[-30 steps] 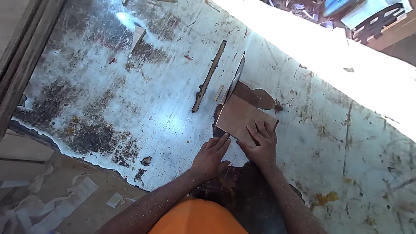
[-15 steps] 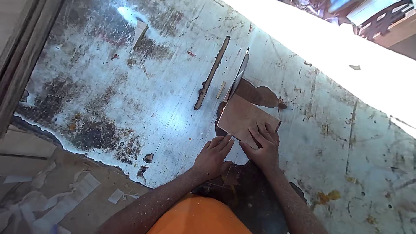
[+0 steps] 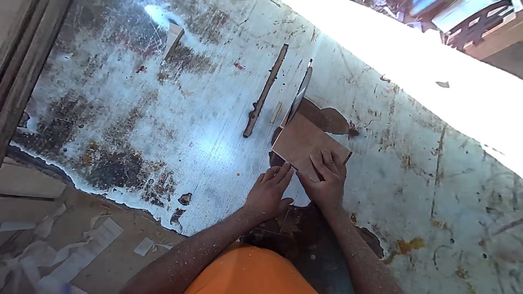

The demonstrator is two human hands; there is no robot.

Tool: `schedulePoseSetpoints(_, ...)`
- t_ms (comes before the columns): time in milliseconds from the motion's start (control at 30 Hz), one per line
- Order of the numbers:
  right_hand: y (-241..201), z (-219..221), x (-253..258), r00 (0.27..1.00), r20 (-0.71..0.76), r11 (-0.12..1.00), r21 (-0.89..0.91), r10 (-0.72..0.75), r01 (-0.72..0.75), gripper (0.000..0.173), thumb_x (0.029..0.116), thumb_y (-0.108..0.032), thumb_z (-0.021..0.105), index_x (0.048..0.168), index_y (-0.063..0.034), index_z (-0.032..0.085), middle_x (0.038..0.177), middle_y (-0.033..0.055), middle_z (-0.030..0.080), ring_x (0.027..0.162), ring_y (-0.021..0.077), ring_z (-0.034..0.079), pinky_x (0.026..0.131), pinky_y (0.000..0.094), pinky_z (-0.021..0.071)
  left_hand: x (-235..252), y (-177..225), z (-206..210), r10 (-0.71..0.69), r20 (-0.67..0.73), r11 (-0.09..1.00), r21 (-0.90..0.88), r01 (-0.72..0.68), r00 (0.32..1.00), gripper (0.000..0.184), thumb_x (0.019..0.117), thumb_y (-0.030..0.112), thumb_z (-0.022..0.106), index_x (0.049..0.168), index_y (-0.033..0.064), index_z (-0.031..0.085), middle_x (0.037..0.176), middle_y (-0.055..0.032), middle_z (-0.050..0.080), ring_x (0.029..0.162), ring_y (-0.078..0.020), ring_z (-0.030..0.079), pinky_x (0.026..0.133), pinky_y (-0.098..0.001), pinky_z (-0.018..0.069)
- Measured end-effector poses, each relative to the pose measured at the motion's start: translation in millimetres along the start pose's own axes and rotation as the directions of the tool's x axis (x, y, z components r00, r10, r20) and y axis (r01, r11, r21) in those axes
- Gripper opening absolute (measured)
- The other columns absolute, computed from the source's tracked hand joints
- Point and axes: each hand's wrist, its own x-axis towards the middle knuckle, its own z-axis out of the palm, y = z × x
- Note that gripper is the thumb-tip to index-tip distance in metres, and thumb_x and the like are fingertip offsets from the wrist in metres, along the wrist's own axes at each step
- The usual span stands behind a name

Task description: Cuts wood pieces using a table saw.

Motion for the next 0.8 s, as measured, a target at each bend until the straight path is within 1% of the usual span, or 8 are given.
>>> schedulePoseSetpoints(133, -7, 3, 1, 0.999, -0.004, 0.999, -0.007, 0.043, -0.043, 0.069, 0.0835, -0.071, 0.067, 0.139, -0.03, 0.066, 0.16, -0.0029, 0.045, 0.156, 0.0282, 0.025, 0.125, 0.063, 0.0152, 2, 1, 0, -0.002, 0.0, 1.0, 0.018, 0.002, 1.0, 0.078, 0.0938, 0.051, 0.067, 0.159, 0.0187, 0.039, 0.17, 0.0049, 0.025, 0.15, -0.0191, 0.032, 0.109, -0.0392, 0.0421)
schedulePoseSetpoints(300, -20, 6, 2, 0.995, -0.003, 0.995, -0.017, 0.098, -0.098, 0.07, 0.0836, -0.072, 0.066, 0.14, -0.0306, 0.065, 0.161, -0.0032, 0.044, 0.156, 0.0286, 0.024, 0.125, 0.0637, 0.0135, 6, -1, 1, -0.014, 0.005, 1.0, -0.003, 0.015, 1.0, 0.082, 0.0919, 0.053, 0.069, 0.16, 0.0201, 0.037, 0.171, 0.006, 0.023, 0.151, -0.0188, 0.03, 0.111, -0.0394, 0.0407)
schedulePoseSetpoints(433, -24, 9, 5, 0.99, -0.003, 0.99, -0.026, 0.138, -0.138, 0.071, 0.0843, -0.073, 0.065, 0.141, -0.0311, 0.064, 0.161, -0.0032, 0.043, 0.157, 0.0275, 0.022, 0.125, 0.0631, 0.0121, 13, 0, 2, -0.028, -0.01, 1.0, 0.001, 0.028, 1.0, 0.088, 0.0875, 0.056, 0.073, 0.16, 0.02, 0.038, 0.171, 0.005, 0.023, 0.15, -0.0193, 0.032, 0.109, -0.0394, 0.0421)
schedulePoseSetpoints(533, -24, 10, 13, 0.988, 0.004, 0.988, -0.031, 0.153, -0.153, 0.069, 0.0863, -0.072, 0.063, 0.143, -0.0314, 0.062, 0.162, -0.0029, 0.042, 0.157, 0.0268, 0.022, 0.125, 0.0628, 0.0122, 22, 0, 0, -0.032, 0.002, 0.999, 0.0, 0.032, 0.999, 0.095, 0.0838, 0.058, 0.076, 0.161, 0.0185, 0.036, 0.171, 0.0045, 0.021, 0.151, -0.02, 0.03, 0.109, -0.0407, 0.0419)
schedulePoseSetpoints(600, -24, 11, 21, 0.987, -0.001, 0.987, -0.035, 0.158, -0.158, 0.07, 0.0864, -0.072, 0.063, 0.143, -0.0312, 0.062, 0.162, -0.0021, 0.043, 0.156, 0.0271, 0.024, 0.125, 0.0633, 0.0134, 30, -1, -2, -0.035, 0.021, 0.999, -0.007, 0.035, 0.999, 0.102, 0.08, 0.059, 0.079, 0.162, 0.0177, 0.033, 0.172, 0.0053, 0.018, 0.151, -0.0206, 0.029, 0.108, -0.0417, 0.0421)
schedulePoseSetpoints(667, -23, 12, 32, 0.987, -0.03, 0.986, -0.043, 0.158, -0.159, 0.068, 0.0858, -0.073, 0.062, 0.14, -0.031, 0.065, 0.159, -0.0017, 0.046, 0.155, 0.0277, 0.027, 0.124, 0.0634, 0.0152, 40, 0, -5, -0.051, 0.036, 0.999, -0.011, 0.051, 0.998, 0.112, 0.075, 0.061, 0.082, 0.163, 0.0172, 0.029, 0.173, 0.006, 0.014, 0.149, -0.0233, 0.03, 0.105, -0.0443, 0.0429)
schedulePoseSetpoints(700, -21, 13, 38, 0.987, -0.038, 0.986, -0.041, 0.158, -0.159, 0.068, 0.0858, -0.072, 0.063, 0.139, -0.0303, 0.066, 0.159, -0.0013, 0.047, 0.155, 0.028, 0.028, 0.124, 0.0634, 0.0153, 46, 1, -6, -0.064, 0.044, 0.998, -0.008, 0.064, 0.997, 0.117, 0.0725, 0.062, 0.084, 0.164, 0.0171, 0.027, 0.173, 0.0062, 0.012, 0.149, -0.0247, 0.03, 0.105, -0.046, 0.043)
schedulePoseSetpoints(800, -18, 12, 55, 0.985, -0.025, 0.983, -0.058, 0.173, -0.174, 0.067, 0.0869, -0.071, 0.061, 0.14, -0.031, 0.064, 0.16, -0.001, 0.045, 0.155, 0.0274, 0.027, 0.124, 0.0625, 0.0144, 63, 5, -5, -0.101, 0.023, 0.995, 0.004, 0.101, 0.995, 0.131, 0.0611, 0.062, 0.09, 0.164, 0.0153, 0.025, 0.173, 0.0037, 0.012, 0.144, -0.0278, 0.036, 0.104, -0.0482, 0.0442)
